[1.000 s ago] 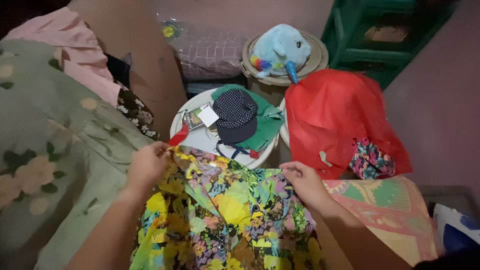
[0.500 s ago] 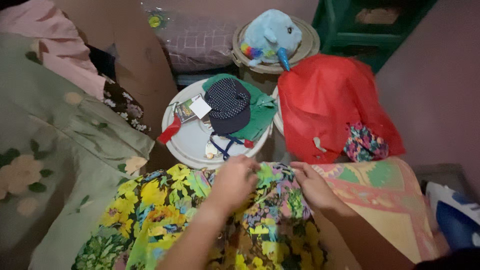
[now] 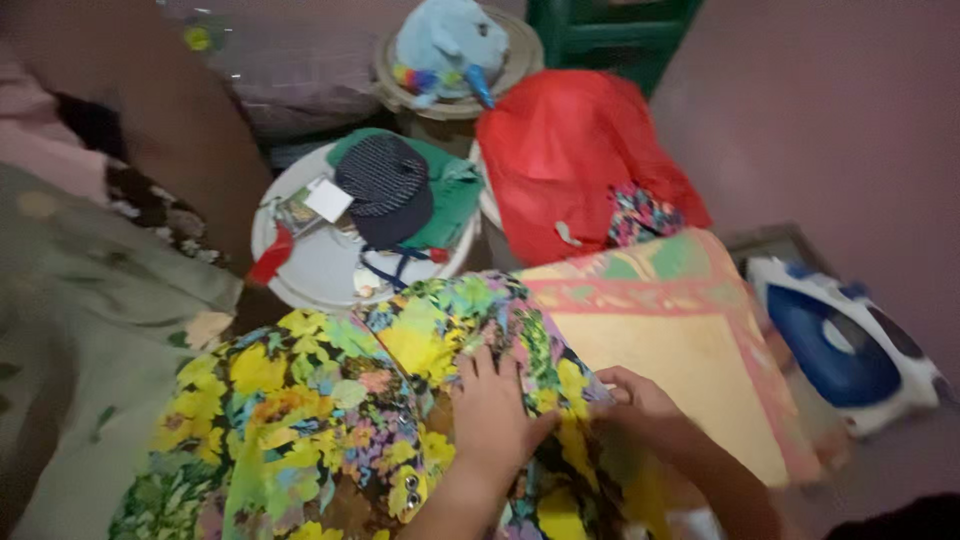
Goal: The person irons a floral-patterned garment on a small ironing board. They repeatedly smooth the fabric, reposition it, and use a blue and white iron to press different sections. The garment is handled by hand and adjusted multiple times during the process.
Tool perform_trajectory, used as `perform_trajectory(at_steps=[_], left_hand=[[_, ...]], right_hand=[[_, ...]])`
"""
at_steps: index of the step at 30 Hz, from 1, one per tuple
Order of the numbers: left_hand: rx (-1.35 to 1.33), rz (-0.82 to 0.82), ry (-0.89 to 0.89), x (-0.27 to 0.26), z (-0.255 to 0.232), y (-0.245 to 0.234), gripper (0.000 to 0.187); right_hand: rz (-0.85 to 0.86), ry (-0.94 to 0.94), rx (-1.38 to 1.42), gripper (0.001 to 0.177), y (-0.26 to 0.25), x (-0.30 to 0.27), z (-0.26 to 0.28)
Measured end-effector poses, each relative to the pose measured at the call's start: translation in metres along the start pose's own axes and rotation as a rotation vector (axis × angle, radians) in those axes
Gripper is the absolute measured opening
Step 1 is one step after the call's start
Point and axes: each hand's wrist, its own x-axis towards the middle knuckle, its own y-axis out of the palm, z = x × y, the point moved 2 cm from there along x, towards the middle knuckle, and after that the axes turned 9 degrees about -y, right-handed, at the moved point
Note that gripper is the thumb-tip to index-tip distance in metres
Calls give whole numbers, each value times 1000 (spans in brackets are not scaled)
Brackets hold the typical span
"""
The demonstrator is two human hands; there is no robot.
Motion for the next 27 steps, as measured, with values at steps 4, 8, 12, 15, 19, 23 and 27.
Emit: perform_trajectory(at_steps=[4,8,12,15,19,23,27], left_hand=[[54,9,-1,-14,-3,10,92],[179,-67,65,-23,0,25,89],[261,-156,103,-28,3,27,78],[165,-36,113,-39,2,24,74],[93,24,105,-61,-15,26,96],[102,35,24,-64,-34,32,91],[146,91,-57,-53,-47,39,83]], right_hand=[[-102,88,-153,40,21,-21,5],[-93,95,-275,36,25,-40,14],[-163,169,-567,33,14,-52,7],[-292,85,-670,29,-1,-60,-2],[-351,-122,-479,30,-14,-62,0],[-281,-274,-462,26,-24,-62,26],[-300,-144,-576,28,-43,-59,60]])
